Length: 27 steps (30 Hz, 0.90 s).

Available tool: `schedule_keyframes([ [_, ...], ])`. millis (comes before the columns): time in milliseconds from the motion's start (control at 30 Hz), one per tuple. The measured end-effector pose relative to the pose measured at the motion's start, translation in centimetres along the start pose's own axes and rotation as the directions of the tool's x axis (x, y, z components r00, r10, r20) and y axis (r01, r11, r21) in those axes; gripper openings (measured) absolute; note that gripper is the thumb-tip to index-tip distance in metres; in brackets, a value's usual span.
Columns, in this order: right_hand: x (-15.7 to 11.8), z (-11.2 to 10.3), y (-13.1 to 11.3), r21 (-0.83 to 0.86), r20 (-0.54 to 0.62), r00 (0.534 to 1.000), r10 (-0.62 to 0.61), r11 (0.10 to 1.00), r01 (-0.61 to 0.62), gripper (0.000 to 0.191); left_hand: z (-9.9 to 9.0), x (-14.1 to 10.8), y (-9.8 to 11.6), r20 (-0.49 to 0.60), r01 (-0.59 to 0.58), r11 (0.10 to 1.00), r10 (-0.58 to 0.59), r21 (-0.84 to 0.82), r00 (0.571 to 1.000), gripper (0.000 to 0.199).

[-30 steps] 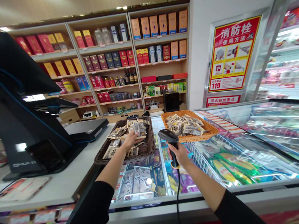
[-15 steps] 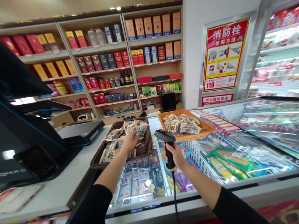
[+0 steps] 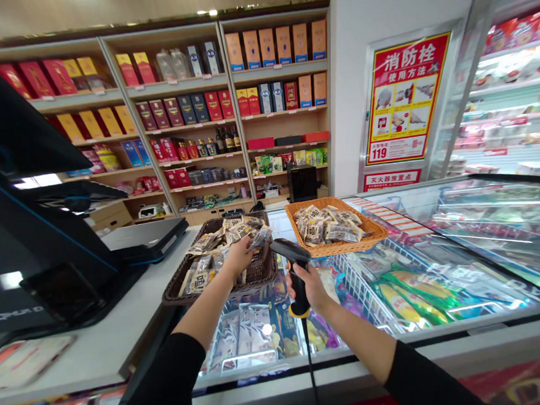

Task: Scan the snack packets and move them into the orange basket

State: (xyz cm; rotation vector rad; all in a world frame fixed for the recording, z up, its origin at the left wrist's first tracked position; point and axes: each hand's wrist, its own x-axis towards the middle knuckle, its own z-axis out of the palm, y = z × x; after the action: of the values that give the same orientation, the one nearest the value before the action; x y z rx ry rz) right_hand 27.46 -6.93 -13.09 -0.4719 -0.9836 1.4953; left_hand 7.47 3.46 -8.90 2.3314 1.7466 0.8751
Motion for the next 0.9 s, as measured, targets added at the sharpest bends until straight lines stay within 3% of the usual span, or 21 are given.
schedule_keyframes([
  [200, -0.1, 0.0, -0.5, -0.024, -0.011, 0.999, -0.033, 0.999, 0.032, 0.041, -0.3, -0.5, -0.2, 0.01, 0.035, 0.999, -0.035, 0.025, 0.999, 0.01],
  [300, 0.5, -1.0, -1.1, -0.019, -0.104, 0.986, -0.129, 0.992, 0.128, 0.039, -1.2, -0.7, 0.5, -0.037, 0.055, 0.998, -0.054, 0.011, 0.998, 0.014],
  [433, 2.1, -3.7, -2.0, -0.037, -0.35, 0.886, -0.305, 0.949, 0.312, 0.039, -1.7, 0.6, 4.1, -0.09, 0.046, 0.999, -0.046, -0.011, 0.995, 0.022],
  [533, 3.0, -5.2, -2.6, -0.058, -0.477, 0.802, -0.359, 0.924, 0.379, 0.041, 0.2, 2.7, 8.5, -0.104, 0.018, 0.998, -0.012, 0.062, 0.995, 0.026],
  [633, 3.3, -5.9, -2.8, -0.074, -0.547, 0.75, -0.372, 0.914, 0.399, 0.043, 3.7, 5.0, 12.6, -0.003, -0.037, 0.99, 0.038, 0.138, 0.999, 0.028],
  [700, 3.4, -6.1, -2.7, -0.087, -0.563, 0.735, -0.377, 0.912, 0.401, 0.041, 6.1, 6.4, 14.5, 0.079, -0.007, 0.983, -0.007, 0.186, 0.997, 0.026],
  [800, 3.6, -6.2, -2.5, -0.103, -0.566, 0.732, -0.378, 0.914, 0.392, 0.037, 8.5, 8.3, 15.7, 0.166, 0.038, 0.972, -0.078, 0.23, 0.983, 0.026],
  [900, 3.9, -6.3, -2.5, -0.125, -0.567, 0.731, -0.381, 0.916, 0.381, 0.033, 8.9, 9.6, 15.3, 0.212, 0.009, 0.974, -0.058, 0.227, 0.975, 0.027],
])
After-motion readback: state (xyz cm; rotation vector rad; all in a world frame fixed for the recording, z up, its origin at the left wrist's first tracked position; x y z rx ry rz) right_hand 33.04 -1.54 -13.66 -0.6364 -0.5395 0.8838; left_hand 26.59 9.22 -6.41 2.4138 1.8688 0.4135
